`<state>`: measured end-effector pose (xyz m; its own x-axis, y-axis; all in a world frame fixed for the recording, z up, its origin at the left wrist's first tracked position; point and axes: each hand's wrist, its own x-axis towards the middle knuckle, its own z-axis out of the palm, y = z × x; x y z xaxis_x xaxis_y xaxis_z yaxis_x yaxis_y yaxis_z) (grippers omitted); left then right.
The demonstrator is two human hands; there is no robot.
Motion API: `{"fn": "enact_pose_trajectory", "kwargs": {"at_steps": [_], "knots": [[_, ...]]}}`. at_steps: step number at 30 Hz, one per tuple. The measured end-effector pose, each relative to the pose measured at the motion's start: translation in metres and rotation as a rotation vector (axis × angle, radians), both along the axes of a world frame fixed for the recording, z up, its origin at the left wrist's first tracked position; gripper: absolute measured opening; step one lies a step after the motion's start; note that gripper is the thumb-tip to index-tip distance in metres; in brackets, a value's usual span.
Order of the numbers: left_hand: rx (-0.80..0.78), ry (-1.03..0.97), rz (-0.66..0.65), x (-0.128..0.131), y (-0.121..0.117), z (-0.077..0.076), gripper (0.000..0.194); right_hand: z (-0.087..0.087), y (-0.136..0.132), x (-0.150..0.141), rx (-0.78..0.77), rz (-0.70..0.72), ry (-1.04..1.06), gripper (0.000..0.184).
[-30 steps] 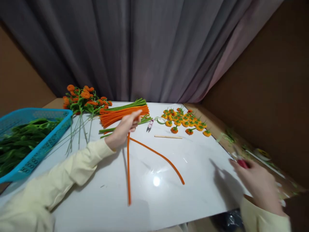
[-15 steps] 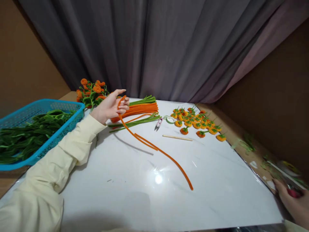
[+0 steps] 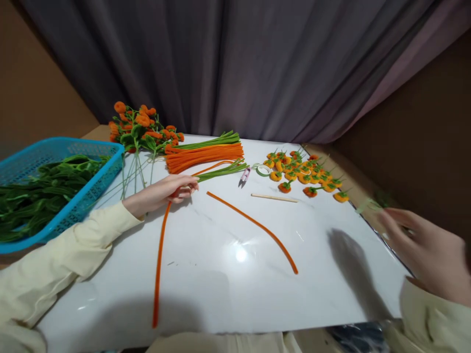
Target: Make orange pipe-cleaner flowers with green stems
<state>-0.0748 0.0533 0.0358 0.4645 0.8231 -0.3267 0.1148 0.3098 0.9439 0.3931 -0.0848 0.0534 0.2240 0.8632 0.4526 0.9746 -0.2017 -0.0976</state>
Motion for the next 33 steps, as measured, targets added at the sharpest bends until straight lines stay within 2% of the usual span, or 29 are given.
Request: {"fn": "enact_pose_trajectory", "kwargs": {"at_steps": [2,4,6,8,11,15,18,21,24,27,30,33], "knots": [[0.053,0.009,-0.005,0.006,-0.005,-0.01,0.025,0.017,0.016,-0.047,-0.11,0.217,0.142,0.044],[0.08,0.005,-0.016,0.012,-0.009,-0.015,0.026,0.022,0.034,-0.091,-0.234,0.464,0.211,0.038],[0.09,0.005,-0.032,0.015,-0.013,-0.017,0.026,0.017,0.051,-0.127,-0.34,0.708,0.228,0.032],[0.095,0.011,-0.044,0.016,-0.015,-0.018,0.025,0.006,0.068,-0.155,-0.354,0.864,0.178,0.027],[0.106,0.039,-0.057,0.015,-0.016,-0.018,0.023,-0.009,0.089,-0.187,-0.415,0.918,0.114,0.022],[0.185,0.119,-0.053,0.017,-0.019,-0.021,0.023,-0.015,0.101,-0.214,-0.527,0.873,-0.037,0.03],[0.302,0.206,-0.072,0.019,-0.023,-0.024,0.025,-0.013,0.096,-0.219,-0.633,0.85,-0.163,0.029],[0.472,0.265,-0.067,0.02,-0.027,-0.023,0.025,-0.011,0.083,-0.212,-0.721,0.82,-0.233,0.024],[0.651,0.307,-0.026,0.022,-0.029,-0.013,0.024,-0.013,0.066,-0.205,-0.665,0.861,-0.292,0.012],[0.757,0.342,-0.04,0.036,-0.028,0.005,0.025,-0.018,0.047,-0.206,-0.513,1.037,-0.403,0.013],[0.829,0.312,-0.202,0.068,-0.026,0.015,0.025,-0.026,0.032,-0.217,-0.327,1.182,-0.479,0.017],[0.86,0.348,-0.462,0.109,-0.027,0.009,0.029,-0.032,0.022,-0.227,-0.158,1.281,-0.485,0.02]]}}
